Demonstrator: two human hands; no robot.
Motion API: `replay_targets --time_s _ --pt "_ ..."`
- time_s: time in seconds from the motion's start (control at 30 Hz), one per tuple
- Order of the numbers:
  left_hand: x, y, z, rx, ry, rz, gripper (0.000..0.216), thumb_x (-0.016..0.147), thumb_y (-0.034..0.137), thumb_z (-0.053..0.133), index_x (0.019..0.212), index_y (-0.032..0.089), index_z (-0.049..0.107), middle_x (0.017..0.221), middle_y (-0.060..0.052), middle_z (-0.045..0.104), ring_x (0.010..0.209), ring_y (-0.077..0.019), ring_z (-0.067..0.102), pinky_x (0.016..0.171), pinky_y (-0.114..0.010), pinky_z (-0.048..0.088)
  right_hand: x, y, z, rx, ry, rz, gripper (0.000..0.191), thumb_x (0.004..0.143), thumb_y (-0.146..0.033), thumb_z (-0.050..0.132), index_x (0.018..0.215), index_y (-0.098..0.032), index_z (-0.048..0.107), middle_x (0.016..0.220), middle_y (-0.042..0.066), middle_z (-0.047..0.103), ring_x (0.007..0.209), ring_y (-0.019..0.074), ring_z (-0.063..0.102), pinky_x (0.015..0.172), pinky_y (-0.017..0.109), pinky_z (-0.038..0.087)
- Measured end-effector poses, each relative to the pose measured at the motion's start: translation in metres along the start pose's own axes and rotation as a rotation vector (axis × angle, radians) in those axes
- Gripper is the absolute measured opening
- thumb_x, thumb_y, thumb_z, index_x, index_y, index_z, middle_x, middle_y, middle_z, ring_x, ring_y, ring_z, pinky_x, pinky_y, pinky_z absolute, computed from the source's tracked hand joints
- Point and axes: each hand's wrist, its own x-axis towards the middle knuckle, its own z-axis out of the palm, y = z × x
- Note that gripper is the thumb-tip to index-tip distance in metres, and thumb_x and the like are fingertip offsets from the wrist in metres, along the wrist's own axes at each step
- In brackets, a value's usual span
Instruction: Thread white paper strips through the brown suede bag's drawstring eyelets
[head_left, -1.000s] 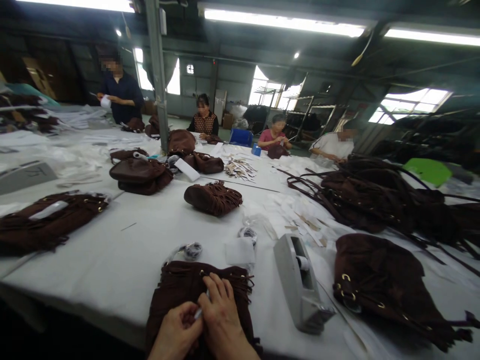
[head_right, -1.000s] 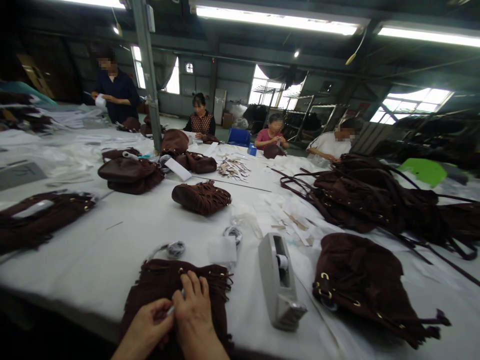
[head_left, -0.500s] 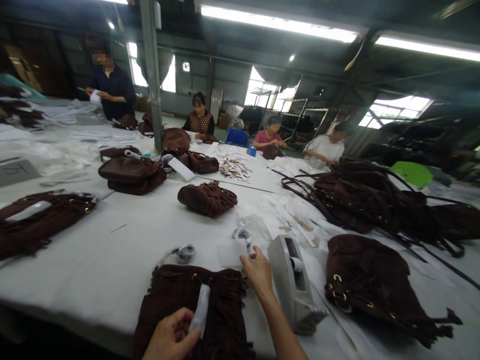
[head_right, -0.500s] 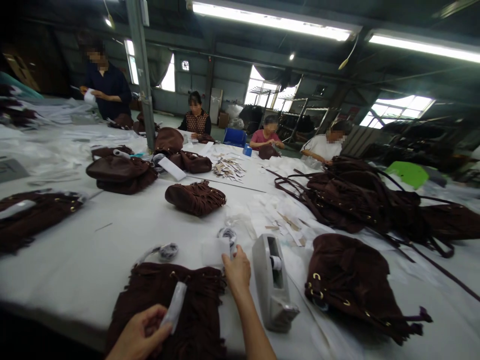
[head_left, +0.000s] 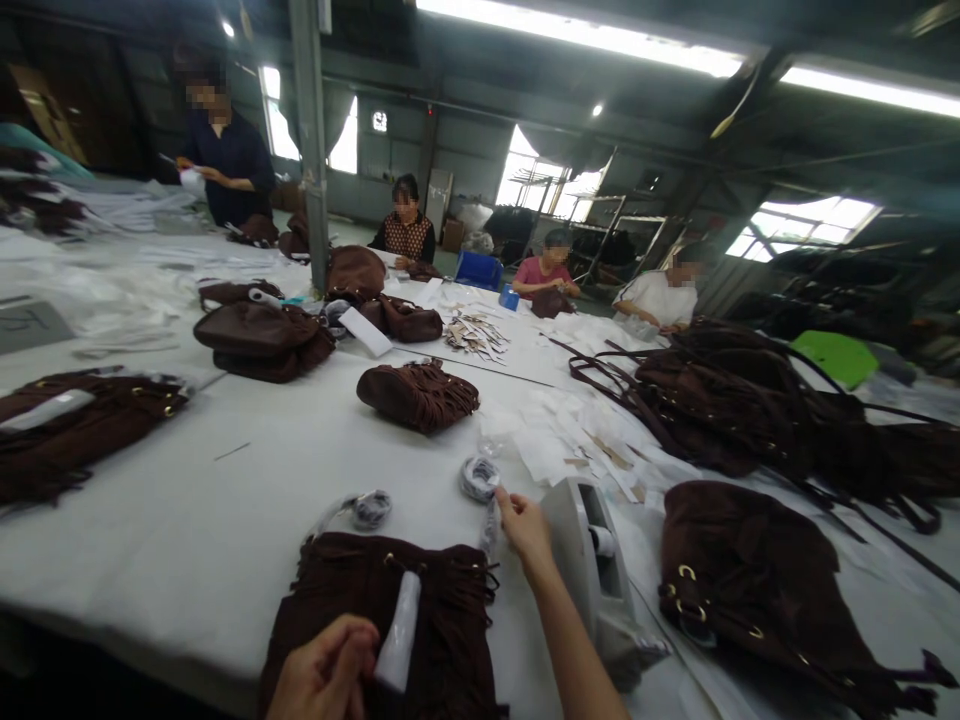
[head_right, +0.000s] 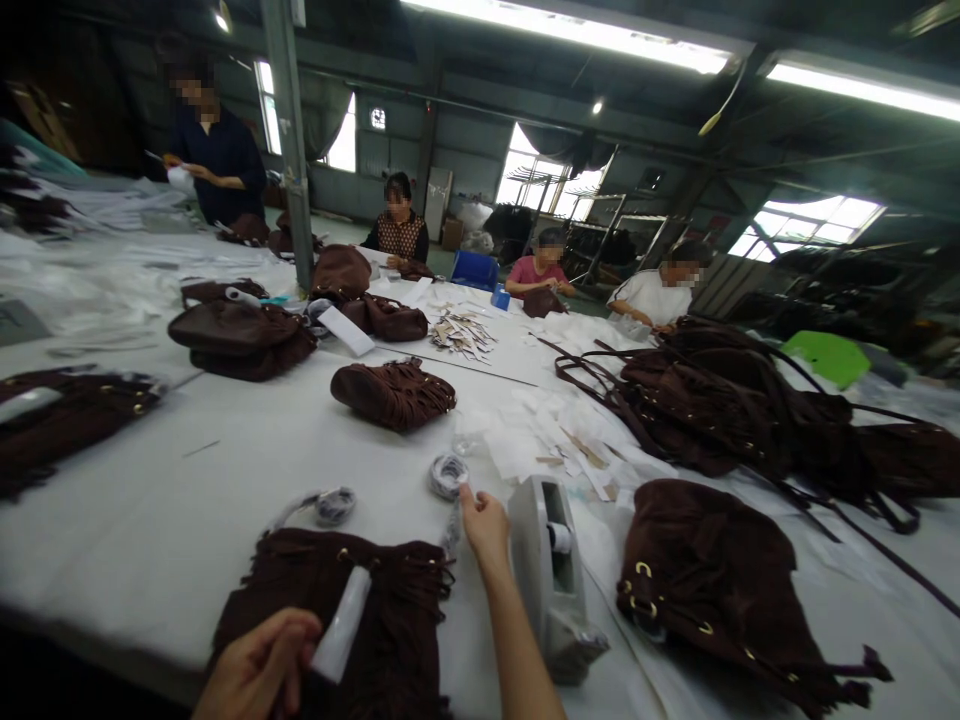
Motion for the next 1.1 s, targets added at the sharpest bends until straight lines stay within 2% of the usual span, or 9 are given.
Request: replay_targets --time_s 0.1,0.2,0.27,0.37,0.57,0.83,0.97,1.03,1.1 --pt "0.018 0.02 -0.014 0.044 0.145 0.074 0.048 0.082 0.06 0.049 0.102 0.018 0.062 0.065 -0.001 0.063 0.042 -0.0125 0.05 0.04 -0.022 0.04 -0.007 -0.005 0.011 -0.103 -0.057 -0.016 0.047 0.077 -0.057 0.051 0.083 -0.014 0.07 0.079 0.013 0.071 0.082 0.028 0.065 0.072 0.032 0.046" --pt "0.042 0.041 -0.023 0.205 0.077 0.202 0.045 0.083 0.049 0.053 0.118 0.022 0.058 0.1 -0.006 0.068 0.053 -0.0159 0.059 0.048 -0.027 0.049 -0.006 -0.016 0.02 -0.149 -0.104 -0.037 0.044 0.077 -0.055 0.049 0.071 -0.016 0.068 0.069 0.01 0.069 0.074 0.0266 0.064 0.066 0.031 0.044" --pt "0.056 0.051 -0.027 0.368 0.009 0.326 0.042 0.084 0.04 0.053 0.121 0.022 0.058 0.121 -0.008 0.062 0.086 -0.0229 0.065 0.074 -0.034 0.054 -0.004 -0.023 0.024 -0.158 -0.111 -0.046 0.038 0.077 -0.049 0.05 0.072 -0.016 0.068 0.069 0.01 0.068 0.073 0.0262 0.063 0.065 0.031 0.043" --pt "0.07 0.06 -0.03 0.567 -0.058 0.435 0.048 0.083 0.031 0.054 0.13 0.022 0.051 0.135 -0.008 0.052 0.124 -0.0269 0.046 0.105 -0.042 0.036 -0.004 -0.028 0.029 -0.145 -0.092 -0.07 0.031 0.075 -0.039 0.052 0.086 -0.014 0.066 0.077 0.01 0.068 0.076 0.025 0.062 0.068 0.031 0.044" --pt "0.077 0.064 -0.029 0.688 -0.256 0.357 0.026 0.078 0.025 0.059 0.104 0.022 0.064 0.102 -0.006 0.067 0.097 -0.026 0.06 0.087 -0.038 0.045 -0.018 -0.034 0.031 -0.013 -0.197 -0.237 0.034 0.071 -0.024 0.054 0.102 -0.014 0.064 0.079 0.004 0.069 0.071 0.0177 0.062 0.068 0.027 0.046" --pt "0.055 0.074 -0.03 0.647 -0.141 0.467 0.014 0.084 0.022 0.055 0.095 0.024 0.063 0.096 -0.001 0.064 0.09 -0.0191 0.06 0.081 -0.029 0.044 -0.049 -0.066 0.005 0.145 -0.47 -0.586 0.031 0.067 -0.013 0.057 0.093 -0.021 0.072 0.093 0.002 0.07 0.089 0.0168 0.061 0.083 0.027 0.046" --pt "0.058 0.095 -0.033 0.684 -0.096 0.508 0.013 0.084 0.024 0.055 0.092 0.024 0.065 0.091 -0.001 0.064 0.084 -0.0182 0.06 0.076 -0.028 0.045 -0.061 -0.083 -0.007 0.093 -0.736 -0.765 0.036 0.066 -0.006 0.05 0.084 -0.025 0.075 0.085 0.0 0.07 0.086 0.0165 0.061 0.081 0.026 0.046" --pt "0.069 0.101 -0.03 0.723 -0.085 0.525 0.013 0.083 0.024 0.056 0.092 0.023 0.066 0.091 -0.002 0.064 0.083 -0.0184 0.06 0.076 -0.028 0.045 -0.063 -0.087 -0.006 0.087 -0.84 -0.736 0.033 0.071 -0.009 0.047 0.081 -0.025 0.075 0.079 -0.002 0.071 0.08 0.0161 0.063 0.078 0.025 0.048" --pt "0.084 0.101 -0.028 0.758 -0.071 0.518 0.014 0.081 0.022 0.057 0.091 0.021 0.066 0.091 -0.004 0.064 0.085 -0.0198 0.06 0.079 -0.031 0.046 -0.064 -0.085 -0.002 0.112 -0.795 -0.63 0.028 0.079 -0.02 0.047 0.087 -0.023 0.074 0.081 -0.001 0.072 0.082 0.0176 0.064 0.08 0.027 0.048"
